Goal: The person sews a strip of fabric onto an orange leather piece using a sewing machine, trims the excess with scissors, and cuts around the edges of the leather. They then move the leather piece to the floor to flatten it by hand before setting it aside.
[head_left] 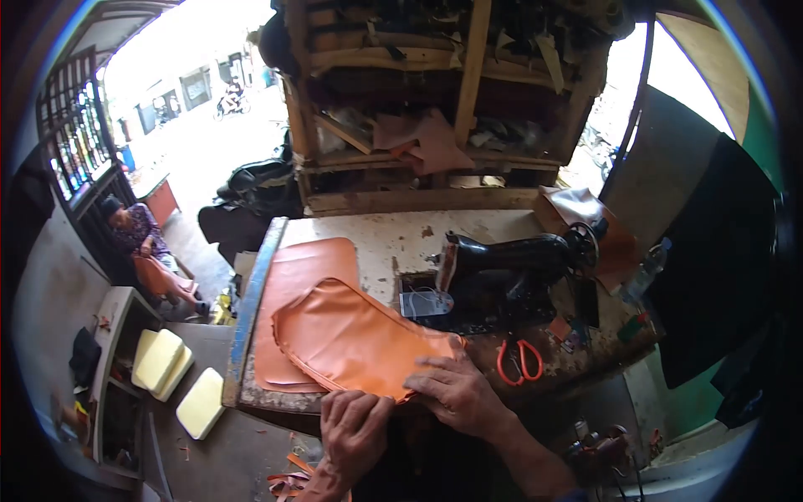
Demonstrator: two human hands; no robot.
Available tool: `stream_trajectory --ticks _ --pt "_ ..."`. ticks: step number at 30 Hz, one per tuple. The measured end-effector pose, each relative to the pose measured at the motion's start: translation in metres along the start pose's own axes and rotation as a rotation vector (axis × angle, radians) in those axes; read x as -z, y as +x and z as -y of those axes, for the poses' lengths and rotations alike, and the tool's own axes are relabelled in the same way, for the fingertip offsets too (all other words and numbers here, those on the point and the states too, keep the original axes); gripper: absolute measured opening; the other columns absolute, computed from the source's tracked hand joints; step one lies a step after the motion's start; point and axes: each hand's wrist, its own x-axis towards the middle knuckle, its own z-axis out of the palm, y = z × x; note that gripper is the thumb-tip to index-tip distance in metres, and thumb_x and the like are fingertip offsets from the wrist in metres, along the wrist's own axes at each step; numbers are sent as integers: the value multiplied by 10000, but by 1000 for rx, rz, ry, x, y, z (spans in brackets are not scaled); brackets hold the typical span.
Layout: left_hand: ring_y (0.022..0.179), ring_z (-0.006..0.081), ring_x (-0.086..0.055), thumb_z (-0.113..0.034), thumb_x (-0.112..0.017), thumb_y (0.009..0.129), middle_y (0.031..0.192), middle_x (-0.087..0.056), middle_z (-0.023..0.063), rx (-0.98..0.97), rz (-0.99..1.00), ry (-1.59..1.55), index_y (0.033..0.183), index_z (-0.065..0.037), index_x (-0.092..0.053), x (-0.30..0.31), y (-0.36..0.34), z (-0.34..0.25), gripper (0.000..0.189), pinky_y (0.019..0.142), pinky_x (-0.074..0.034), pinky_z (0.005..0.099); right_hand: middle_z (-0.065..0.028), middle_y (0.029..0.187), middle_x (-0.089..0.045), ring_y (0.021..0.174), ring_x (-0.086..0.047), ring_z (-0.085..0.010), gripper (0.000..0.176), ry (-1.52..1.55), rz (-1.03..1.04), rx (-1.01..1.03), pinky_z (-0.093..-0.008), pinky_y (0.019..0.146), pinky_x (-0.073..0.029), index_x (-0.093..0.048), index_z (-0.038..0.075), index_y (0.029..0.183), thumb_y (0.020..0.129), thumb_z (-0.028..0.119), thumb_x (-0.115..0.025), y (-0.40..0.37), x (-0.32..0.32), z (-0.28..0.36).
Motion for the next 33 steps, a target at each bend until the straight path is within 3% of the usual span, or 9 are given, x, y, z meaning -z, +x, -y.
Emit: stream_trajectory --ticks 4,7,14,18,21,24,27,30,33 --pt "874 271 -692 -68 -866 789 944 -714 83 345 -40 -208 1051 -62 -748 58 31 0 287 831 -537 402 -52 890 -742 860 -749 -267 214 178 -206 181 -471 958 -579 -738 110 1048 859 159 -824 42 9 45" --pt "756 189 -731 32 -868 746 841 -743 88 356 -148 -459 955 -46 -793 82 41 13 235 642 -565 303 -82 894 -735 810 -740 -277 220 179 -242 144 -405 728 -604 -713 92 1043 844 136 -797 48 27 78" --pt "828 119 -706 136 -724 826 916 -762 64 532 -235 -677 976 -3 -759 112 78 8 208 759 -563 271 -88 864 -724 792 -744 -298 181 145 -251 -59 -414 673 -595 -708 84 1024 882 153 -796 13 66 111" --pt "803 95 -675 88 -746 842 895 -759 49 649 -419 -775 980 -13 -768 120 96 8 173 777 -522 251 -140 846 -710 692 -701 -336 214 237 -411 -108 -422 627 -559 -722 44 940 1031 231 -667 -15 87 130" --pt "807 94 -677 73 -747 850 881 -758 39 600 -381 -822 983 -19 -772 121 92 6 163 789 -523 259 -171 879 -703 848 -710 -408 154 292 -326 -233 -462 738 -555 -708 17 974 1005 163 -672 -32 99 125" --pt "873 132 -720 55 -790 859 955 -781 96 615 -349 -850 993 5 -778 132 93 5 144 815 -567 280 -109 873 -737 760 -747 -285 134 306 -345 -268 -377 661 -590 -757 58 1005 925 156 -799 -32 111 112" --pt "1023 215 -705 -80 -766 911 994 -738 101 331 -299 -104 1056 -2 -762 149 113 -19 164 964 -518 403 -97 871 -742 758 -746 -259 132 297 -397 -162 -363 661 -592 -773 75 1002 905 151 -820 -16 130 106" --pt "1051 240 -706 -175 -791 910 968 -740 74 99 -383 69 1090 -43 -769 159 132 -77 224 1045 -469 476 -75 913 -752 812 -744 -260 197 115 -375 77 -384 693 -602 -764 85 1044 896 194 -833 3 144 106" --pt "858 214 -720 -170 -853 833 814 -730 49 -62 212 -190 1005 -77 -784 162 138 -80 207 1013 -486 468 -86 956 -769 854 -761 -264 221 111 -354 107 -372 718 -613 -771 90 1068 891 201 -843 10 141 113"
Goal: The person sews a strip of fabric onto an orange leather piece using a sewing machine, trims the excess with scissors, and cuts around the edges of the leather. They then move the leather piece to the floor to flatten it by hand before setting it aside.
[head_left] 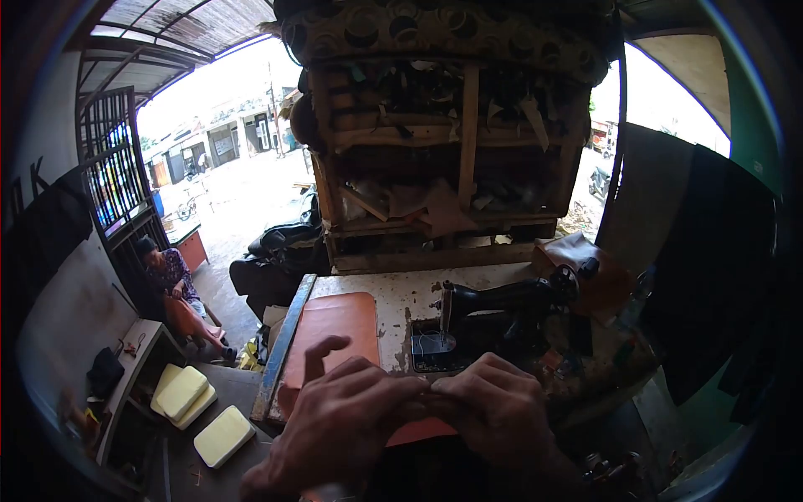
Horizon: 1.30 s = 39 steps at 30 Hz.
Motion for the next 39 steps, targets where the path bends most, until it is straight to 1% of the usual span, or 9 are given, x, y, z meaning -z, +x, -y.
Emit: stream_trajectory --ticks 2,5,15,18,20,23,26,28,39 --pt "840 227 -714 -182 -854 837 810 -728 43 73 -73 -17 1030 -85 -765 -3 -7 12 234 977 -490 449 -104 981 -774 908 -773 -272 241 264 -86 -265 -364 758 -623 -772 85 1089 885 190 -846 -2 -3 -1" --pt "811 246 -704 -179 -851 839 810 -720 43 115 -195 -48 1005 -99 -756 -9 -8 20 207 878 -515 395 -124 994 -774 943 -777 -281 270 324 -98 -346 -366 788 -628 -761 77 1135 894 175 -834 -20 -19 -17" --pt "743 224 -717 -111 -833 817 761 -734 73 53 -109 -79 953 -98 -806 -5 2 15 139 834 -511 361 -129 933 -760 851 -767 -300 153 172 -167 -107 -405 713 -618 -739 55 1052 948 164 -767 -10 -36 2" --pt "729 200 -711 -82 -805 844 759 -734 74 216 -168 -178 927 -70 -810 -4 4 30 83 802 -518 350 -140 895 -734 800 -760 -311 124 157 -152 -172 -388 672 -597 -728 27 1016 954 127 -768 -19 -46 4" --pt "728 175 -707 -74 -791 867 758 -734 68 307 -231 -219 913 -50 -809 -4 9 44 55 777 -522 337 -121 874 -735 800 -753 -316 184 79 -140 -196 -419 652 -602 -699 69 983 999 251 -720 -28 -51 4" --pt "759 79 -643 -99 -772 936 833 -743 33 409 -516 -371 966 7 -802 8 23 78 115 721 -503 256 -123 866 -726 772 -742 -324 204 30 -116 -216 -425 621 -588 -699 69 987 1032 267 -677 -50 -58 -2" --pt "763 78 -646 -93 -761 948 858 -755 36 482 -399 -335 1010 2 -805 20 28 89 122 722 -506 252 -172 880 -706 814 -716 -387 164 103 -158 -277 -436 702 -554 -708 21 987 1018 178 -671 -53 -38 14" --pt "782 75 -659 -105 -759 961 850 -759 35 484 -563 -364 1041 -6 -808 20 31 105 136 736 -512 241 -177 876 -701 804 -714 -388 182 140 -108 -349 -434 691 -551 -706 20 986 1022 196 -673 -68 -31 10" --pt "824 85 -673 -129 -774 956 933 -785 35 568 -575 -452 1110 0 -807 14 11 167 203 786 -527 249 -184 857 -684 787 -708 -397 268 151 -48 -481 -435 667 -542 -694 32 976 1051 287 -658 -114 4 1"
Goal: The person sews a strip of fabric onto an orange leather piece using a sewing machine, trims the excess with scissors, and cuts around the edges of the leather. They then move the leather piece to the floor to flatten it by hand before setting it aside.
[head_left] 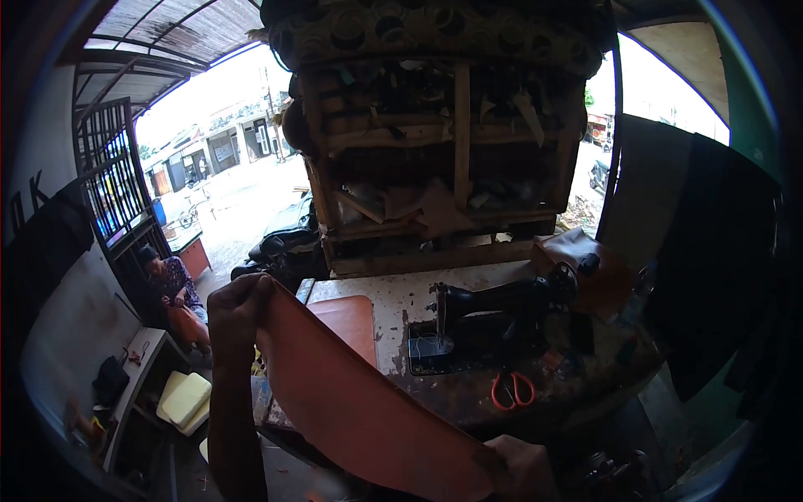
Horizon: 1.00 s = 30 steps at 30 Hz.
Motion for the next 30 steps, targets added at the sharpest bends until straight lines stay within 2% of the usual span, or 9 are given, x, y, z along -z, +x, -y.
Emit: stream_trajectory --ticks 9,13,15,20,22,24,26,27,30 --pt "945 121 -670 -227 -669 1042 1004 -750 50 -136 136 -86 1133 -1 -751 0 56 41 257 892 -493 262 -131 909 -735 799 -744 -323 150 -345 -202 127 -414 650 -594 -706 55 1030 1040 197 -658 64 -7 -56" --pt "1141 226 -652 -195 -623 1026 1204 -704 129 -390 229 -206 1222 -25 -709 50 69 58 273 974 -492 336 -124 990 -750 873 -753 -319 104 -390 -472 399 -414 753 -604 -709 48 1056 972 110 -706 113 -10 -65" --pt "1221 256 -631 -145 -692 962 1260 -686 141 -451 243 -73 1193 -40 -736 77 58 84 257 1048 -466 361 -111 1087 -744 1008 -735 -304 235 -454 -475 568 -435 900 -582 -722 55 1117 884 75 -744 117 -19 -76" --pt "1250 265 -637 27 -703 890 1308 -687 122 188 423 224 1143 -33 -786 133 -38 184 273 1036 -512 379 -116 1243 -710 1238 -647 -305 355 -416 -100 425 -460 1069 -501 -734 91 1239 885 115 -758 58 -94 -139" --pt "1165 253 -681 51 -669 895 1245 -708 117 193 281 664 1167 -30 -783 137 -95 223 306 971 -542 356 -131 1292 -699 1246 -644 -300 364 -358 101 276 -466 1089 -488 -732 100 1269 909 145 -766 32 -110 -151" --pt "1076 249 -710 62 -641 902 1180 -715 127 308 34 592 1185 -37 -779 120 -150 245 330 933 -552 345 -143 1301 -700 1259 -630 -331 346 -338 78 115 -457 1093 -490 -720 65 1279 946 160 -745 18 -101 -165" --pt "991 252 -710 43 -642 927 1101 -722 132 314 -32 649 1130 -36 -781 53 -193 189 258 879 -564 362 -157 1267 -708 1238 -622 -365 321 -381 -34 -31 -458 1080 -499 -711 23 1264 961 128 -718 21 -78 -178" --pt "948 236 -713 13 -678 946 1061 -722 118 44 45 737 1111 -33 -779 29 -215 188 199 836 -571 341 -167 1282 -691 1239 -612 -369 329 -444 -83 -114 -471 1069 -504 -693 18 1284 963 92 -697 28 -63 -181" --pt "1008 307 -694 7 -740 876 1008 -727 129 -162 265 535 1059 -55 -786 -61 -225 143 198 887 -570 415 -174 1295 -663 1246 -595 -382 354 -622 -165 -198 -488 1063 -496 -668 14 1309 962 84 -689 42 -39 -215"
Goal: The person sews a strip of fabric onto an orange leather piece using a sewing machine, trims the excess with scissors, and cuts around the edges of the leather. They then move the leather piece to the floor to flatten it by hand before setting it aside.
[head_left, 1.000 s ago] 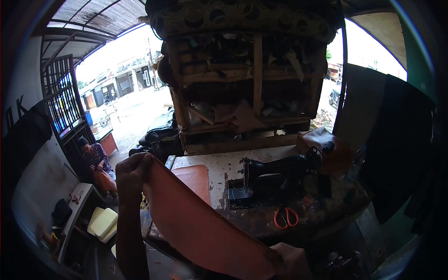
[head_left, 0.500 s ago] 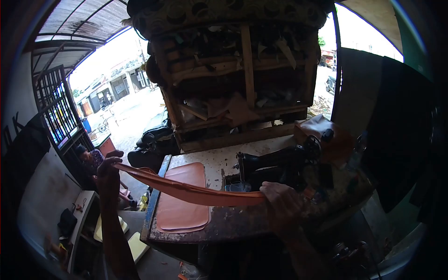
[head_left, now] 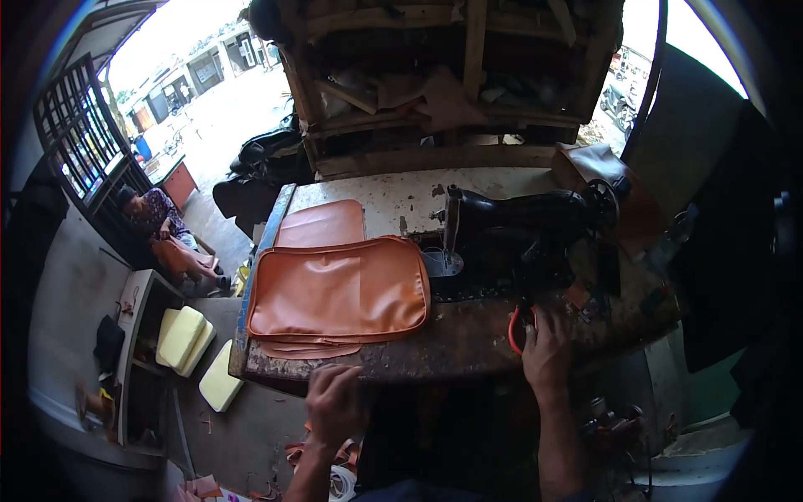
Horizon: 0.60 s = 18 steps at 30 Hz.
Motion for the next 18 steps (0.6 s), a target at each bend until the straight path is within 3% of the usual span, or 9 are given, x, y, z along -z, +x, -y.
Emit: stream_trajectory --ticks 3,8,10,12,14,16,18 --pt "992 333 -673 -45 -749 883 1020 -713 121 -110 83 -162 1071 -72 -767 -54 39 -28 191 902 -538 438 -182 1244 -620 1173 -597 -401 377 -279 184 -94 -524 1026 -480 -652 15 1279 931 129 -742 16 -1 -12" --pt "931 318 -659 -179 -752 914 958 -686 96 -79 133 73 1012 -84 -748 -114 71 -9 137 875 -486 435 -180 1175 -623 1148 -606 -400 410 -255 76 -60 -521 999 -485 -645 26 1281 919 171 -769 0 -9 -7" --pt "912 310 -658 -212 -747 924 934 -678 91 -81 195 120 994 -84 -743 -101 71 -4 146 865 -472 432 -177 1151 -627 1133 -613 -398 425 -265 65 -52 -518 992 -487 -641 26 1287 916 184 -776 -1 -3 0" --pt "914 314 -664 -193 -741 935 931 -680 92 65 287 -60 1013 -75 -741 -63 60 -10 142 866 -470 426 -186 1144 -639 1094 -646 -405 423 -247 215 -157 -515 959 -510 -636 28 1291 922 187 -768 5 4 5" --pt "899 329 -661 -138 -720 951 916 -669 123 30 283 -90 1008 -51 -730 -40 45 -9 104 830 -483 425 -208 1142 -654 1031 -682 -433 416 -189 212 -148 -516 907 -539 -631 30 1289 912 160 -749 9 0 4" --pt "853 309 -663 -42 -682 946 887 -647 143 179 201 -238 986 1 -698 -27 36 -7 61 800 -498 396 -228 1111 -672 996 -695 -458 409 -216 233 -232 -524 875 -554 -632 33 1277 887 124 -718 15 -5 9" --pt "856 287 -641 -4 -641 947 910 -612 149 229 170 -262 1056 -1 -656 -19 37 -3 110 785 -486 373 -240 1112 -690 967 -697 -463 452 -184 221 -235 -521 868 -557 -626 23 1273 847 138 -722 20 -8 12"
